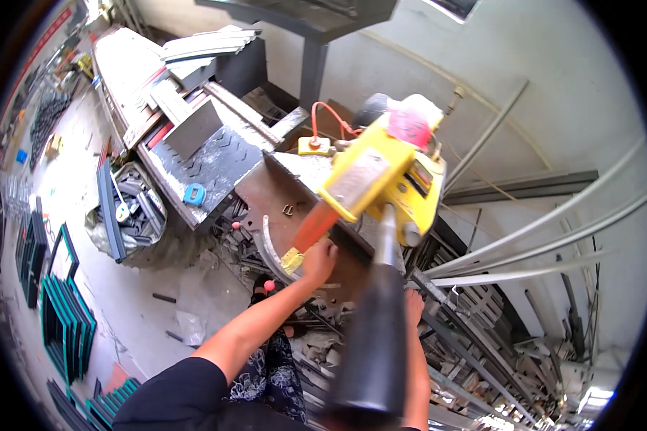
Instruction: The person measures a window frame with a tape measure, operates a touch-screen interface on a machine, and then uses a miter saw to cut several long metal profiles into smaller segments.
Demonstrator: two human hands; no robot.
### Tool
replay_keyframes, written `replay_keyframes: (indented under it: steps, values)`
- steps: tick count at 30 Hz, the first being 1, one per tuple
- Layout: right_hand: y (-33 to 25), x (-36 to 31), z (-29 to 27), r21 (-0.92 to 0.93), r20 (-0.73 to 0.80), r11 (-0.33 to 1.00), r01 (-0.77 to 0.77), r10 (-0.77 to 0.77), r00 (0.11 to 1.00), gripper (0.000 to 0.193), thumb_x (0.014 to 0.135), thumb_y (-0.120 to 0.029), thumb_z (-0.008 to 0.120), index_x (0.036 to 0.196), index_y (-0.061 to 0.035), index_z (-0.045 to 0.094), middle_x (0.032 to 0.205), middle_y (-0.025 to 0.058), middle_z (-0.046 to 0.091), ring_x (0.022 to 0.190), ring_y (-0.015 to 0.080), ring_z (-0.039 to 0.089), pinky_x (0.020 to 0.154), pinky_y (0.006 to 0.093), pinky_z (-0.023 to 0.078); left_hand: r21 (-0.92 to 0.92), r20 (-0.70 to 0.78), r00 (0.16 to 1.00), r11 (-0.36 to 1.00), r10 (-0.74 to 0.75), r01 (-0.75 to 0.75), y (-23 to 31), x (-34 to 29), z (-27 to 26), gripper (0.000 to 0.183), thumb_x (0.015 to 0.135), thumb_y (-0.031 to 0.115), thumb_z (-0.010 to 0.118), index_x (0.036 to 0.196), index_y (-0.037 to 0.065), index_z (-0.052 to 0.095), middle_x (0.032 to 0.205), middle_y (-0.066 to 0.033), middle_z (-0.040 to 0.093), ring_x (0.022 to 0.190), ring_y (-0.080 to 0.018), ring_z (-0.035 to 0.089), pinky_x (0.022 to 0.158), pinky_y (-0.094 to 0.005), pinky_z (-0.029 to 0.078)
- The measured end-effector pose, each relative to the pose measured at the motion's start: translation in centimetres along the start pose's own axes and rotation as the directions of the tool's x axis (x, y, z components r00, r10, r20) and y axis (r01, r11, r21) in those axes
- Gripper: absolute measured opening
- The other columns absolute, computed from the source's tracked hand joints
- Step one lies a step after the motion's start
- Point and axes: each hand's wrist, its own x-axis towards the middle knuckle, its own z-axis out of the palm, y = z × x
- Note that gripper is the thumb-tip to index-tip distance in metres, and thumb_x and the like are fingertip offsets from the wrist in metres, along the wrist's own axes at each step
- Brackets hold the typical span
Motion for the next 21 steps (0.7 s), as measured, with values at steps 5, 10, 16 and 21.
replay_keyframes:
  steps: [5, 10, 16, 21]
  values:
    - [-4.1, 0.2, -2.8, 0.002, -0.041, 0.998, 0.055, -0.055, 0.998, 0.043, 0.082, -0.027, 0.069, 0.11, 0.0009, 0.053, 0.1, 0.0175, 0.056, 0.097, 0.037, 0.054, 0.081, 0.0471, 0.043, 0.319, -0.182, 0.962, 0.938, 0.203, -0.138, -5.2, 5.6, -9.3, 0.032, 0.08, 0.013, 0.065, 0.112, 0.01, 0.062, 0.112, -0.0102, 0.06, 0.111, -0.0314, 0.054, 0.09, -0.0429, 0.044]
    - [-3.5, 0.4, -1.8, -0.101, 0.013, 0.995, 0.026, -0.025, 1.0, 0.051, 0.083, -0.031, 0.069, 0.118, 0.0013, 0.05, 0.103, 0.0165, 0.058, 0.099, 0.0354, 0.056, 0.083, 0.0452, 0.045, 0.41, 0.026, 0.913, 0.829, 0.407, -0.381, -7.7, 10.0, -9.2, 0.037, 0.08, 0.019, 0.067, 0.116, 0.017, 0.061, 0.127, -0.0077, 0.053, 0.13, -0.0275, 0.041, 0.106, -0.0479, 0.031]
    - [-4.5, 1.2, -2.9, -0.059, 0.103, 0.996, 0.065, -0.058, 0.993, 0.051, 0.085, -0.027, 0.067, 0.121, 0.0038, 0.047, 0.102, 0.0231, 0.059, 0.095, 0.0428, 0.056, 0.081, 0.049, 0.046, 0.392, -0.013, 0.858, 0.792, 0.513, -0.468, -10.7, 8.0, -8.6, 0.034, 0.077, 0.016, 0.063, 0.11, 0.011, 0.06, 0.126, -0.0103, 0.053, 0.127, -0.0284, 0.044, 0.106, -0.0442, 0.035]
    - [-4.0, 1.0, -3.1, -0.045, 0.155, 0.998, 0.053, -0.045, 0.987, 0.05, 0.085, -0.025, 0.067, 0.12, 0.0043, 0.046, 0.102, 0.0243, 0.058, 0.096, 0.0439, 0.056, 0.08, 0.0492, 0.046, 0.136, 0.311, 0.839, 0.853, 0.447, -0.504, -10.4, -5.1, -10.8, 0.029, 0.076, 0.011, 0.058, 0.105, 0.006, 0.06, 0.119, -0.0125, 0.057, 0.109, -0.03, 0.055, 0.093, -0.0431, 0.046]
